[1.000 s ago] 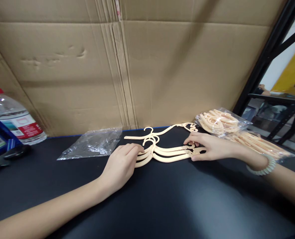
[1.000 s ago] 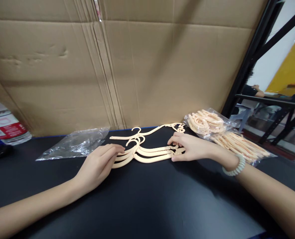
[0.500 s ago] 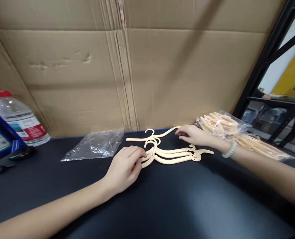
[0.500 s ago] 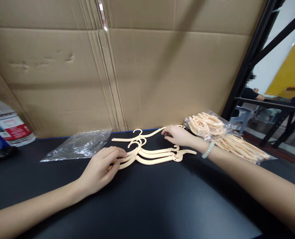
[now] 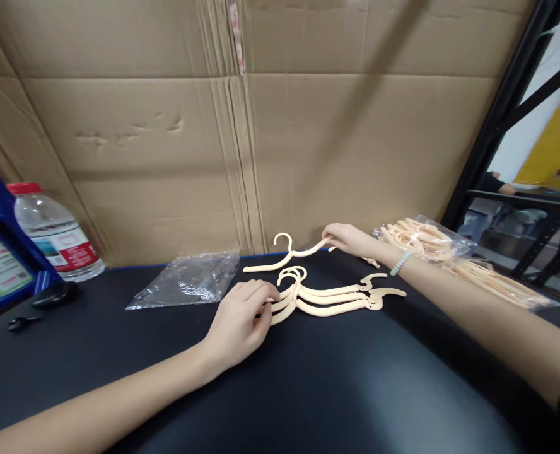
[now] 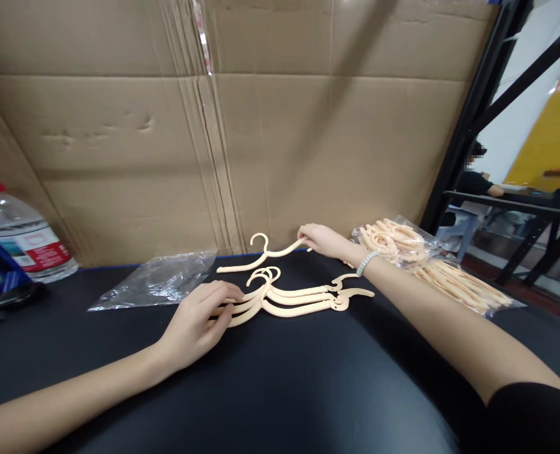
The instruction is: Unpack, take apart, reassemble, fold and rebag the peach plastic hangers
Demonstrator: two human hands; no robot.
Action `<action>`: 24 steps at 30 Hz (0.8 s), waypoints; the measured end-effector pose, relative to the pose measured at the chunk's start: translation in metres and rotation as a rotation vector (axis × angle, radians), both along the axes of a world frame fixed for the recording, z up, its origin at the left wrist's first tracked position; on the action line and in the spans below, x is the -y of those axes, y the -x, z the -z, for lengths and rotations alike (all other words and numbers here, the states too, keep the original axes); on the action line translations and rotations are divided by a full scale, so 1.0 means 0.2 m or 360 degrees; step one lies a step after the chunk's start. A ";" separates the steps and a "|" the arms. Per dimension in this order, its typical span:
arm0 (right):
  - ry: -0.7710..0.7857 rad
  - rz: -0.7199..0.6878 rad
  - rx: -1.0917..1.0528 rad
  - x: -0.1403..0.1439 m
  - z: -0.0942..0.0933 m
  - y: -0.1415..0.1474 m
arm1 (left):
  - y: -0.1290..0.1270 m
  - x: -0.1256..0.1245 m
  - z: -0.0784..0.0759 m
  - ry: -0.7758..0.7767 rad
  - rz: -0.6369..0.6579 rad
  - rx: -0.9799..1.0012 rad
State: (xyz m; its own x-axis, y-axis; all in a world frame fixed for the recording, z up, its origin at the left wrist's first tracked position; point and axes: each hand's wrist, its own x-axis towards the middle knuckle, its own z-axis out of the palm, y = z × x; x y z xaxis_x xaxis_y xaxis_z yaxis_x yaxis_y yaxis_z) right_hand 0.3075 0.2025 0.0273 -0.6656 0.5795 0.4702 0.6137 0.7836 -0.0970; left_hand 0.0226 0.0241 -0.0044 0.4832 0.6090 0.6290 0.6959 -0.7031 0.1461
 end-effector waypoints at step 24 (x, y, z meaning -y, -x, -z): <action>0.0097 0.0312 -0.0787 0.53 0.02 -0.18 | 0.02 -0.06 0.03 0.0159 -0.0376 0.0155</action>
State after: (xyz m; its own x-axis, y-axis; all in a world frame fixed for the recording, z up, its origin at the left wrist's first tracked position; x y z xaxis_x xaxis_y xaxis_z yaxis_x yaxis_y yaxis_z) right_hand 0.3443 0.0961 0.0225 -0.2496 0.7070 0.6618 0.6175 0.6426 -0.4536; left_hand 0.0187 0.0357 -0.0098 0.2606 0.7589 0.5968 0.8181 -0.5018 0.2808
